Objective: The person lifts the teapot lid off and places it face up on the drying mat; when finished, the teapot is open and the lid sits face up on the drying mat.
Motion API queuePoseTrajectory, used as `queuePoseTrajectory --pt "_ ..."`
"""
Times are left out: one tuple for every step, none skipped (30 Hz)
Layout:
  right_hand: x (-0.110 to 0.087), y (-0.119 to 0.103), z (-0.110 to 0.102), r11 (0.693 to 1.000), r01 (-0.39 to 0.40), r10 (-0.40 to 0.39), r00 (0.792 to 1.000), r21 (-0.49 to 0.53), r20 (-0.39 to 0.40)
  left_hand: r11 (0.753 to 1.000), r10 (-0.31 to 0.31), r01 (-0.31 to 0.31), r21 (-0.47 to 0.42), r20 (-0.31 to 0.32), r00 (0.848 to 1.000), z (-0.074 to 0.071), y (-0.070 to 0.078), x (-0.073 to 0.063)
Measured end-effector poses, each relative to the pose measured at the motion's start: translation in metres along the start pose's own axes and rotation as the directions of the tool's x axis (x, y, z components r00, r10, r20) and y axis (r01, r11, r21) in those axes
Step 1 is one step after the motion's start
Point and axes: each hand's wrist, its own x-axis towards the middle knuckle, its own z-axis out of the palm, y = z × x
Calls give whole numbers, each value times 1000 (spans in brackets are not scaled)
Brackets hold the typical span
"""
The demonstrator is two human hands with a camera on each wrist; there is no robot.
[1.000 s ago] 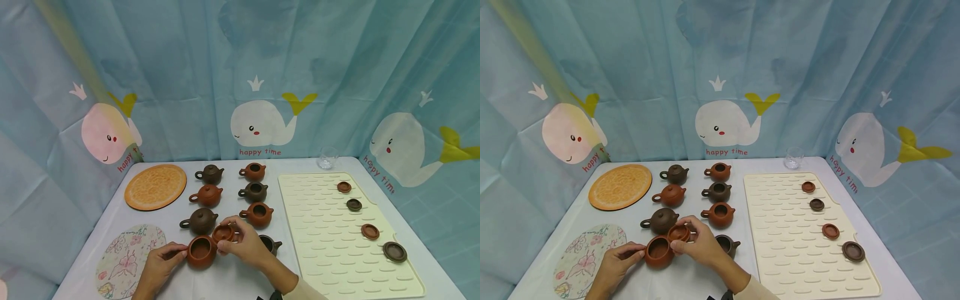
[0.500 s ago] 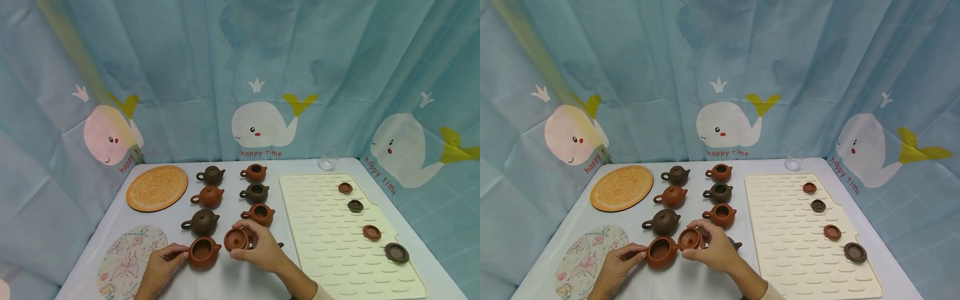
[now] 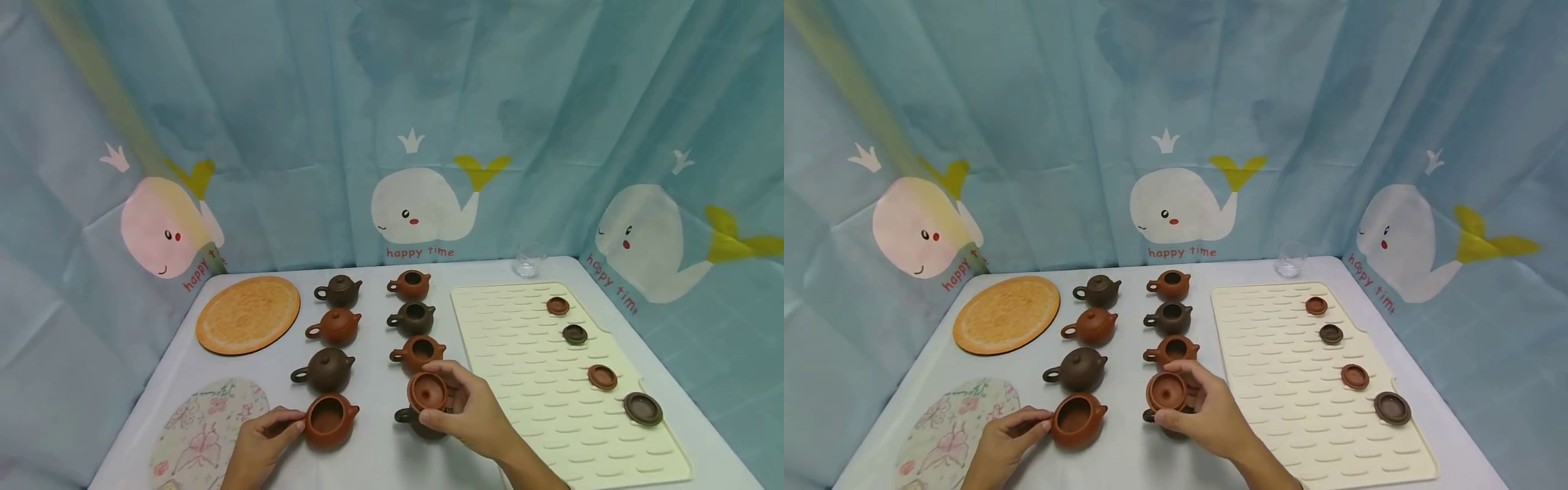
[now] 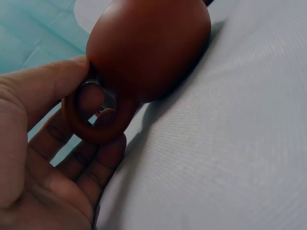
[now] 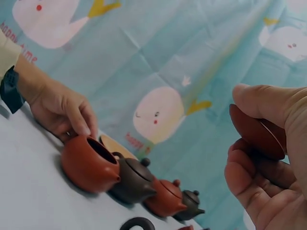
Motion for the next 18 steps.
queuePoseTrajectory --pt "-2 0 -3 1000 20 -20 1000 -18 -4 1000 9 -9 -11 4 1000 0 -1 1" --pt "-4 -1 -5 999 32 -32 999 -33 -10 1000 18 -18 -21 7 1000 0 -1 1" --pt "-5 -1 -7 998 48 -49 999 -48 -13 999 25 -25 -22 8 1000 0 -2 2" --pt "-7 -2 -9 997 56 -57 998 -58 -18 999 32 -31 -26 9 999 0 -3 1" --pt "-9 -1 -11 995 72 -73 997 -73 -19 999 34 -34 -27 10 999 0 -4 1" --pt "-11 -1 -14 993 89 -91 996 -84 -20 999 36 -36 -28 11 999 1 -4 0" --pt "-13 -1 -16 990 104 -107 994 -95 -22 999 37 -37 -29 11 999 1 -4 0" --pt "-16 -1 -19 989 108 -111 993 -100 -27 999 35 -35 -31 9 999 1 -4 0" --pt "-18 -1 -21 989 104 -109 993 -105 -35 999 33 -32 -30 7 999 1 -4 0" --pt "-20 -1 -23 989 99 -104 994 -106 -43 999 33 -32 -32 6 999 1 -4 -1" --pt "-22 -1 -26 988 109 -114 992 -114 -44 999 32 -32 -32 5 999 1 -4 -1" --pt "-24 -1 -28 989 99 -105 993 -112 -52 999 31 -31 -31 4 999 1 -3 0" --pt "-25 -2 -30 990 92 -99 993 -110 -58 999 30 -30 -32 4 1000 1 -3 0" --pt "-27 -3 -32 990 92 -99 993 -109 -60 999 27 -27 -32 3 1000 1 -3 0" --pt "-29 -4 -34 991 86 -93 993 -103 -67 999 25 -25 -30 4 1000 1 -3 0" --pt "-30 -4 -36 990 100 -107 992 -102 -64 999 23 -23 -31 5 1000 1 -2 0" --pt "-32 -5 -38 990 100 -107 992 -103 -66 999 16 -16 -28 4 1000 1 -2 1" --pt "-33 -5 -39 991 90 -97 993 -102 -73 1000 8 -8 -26 2 1000 1 -1 1"
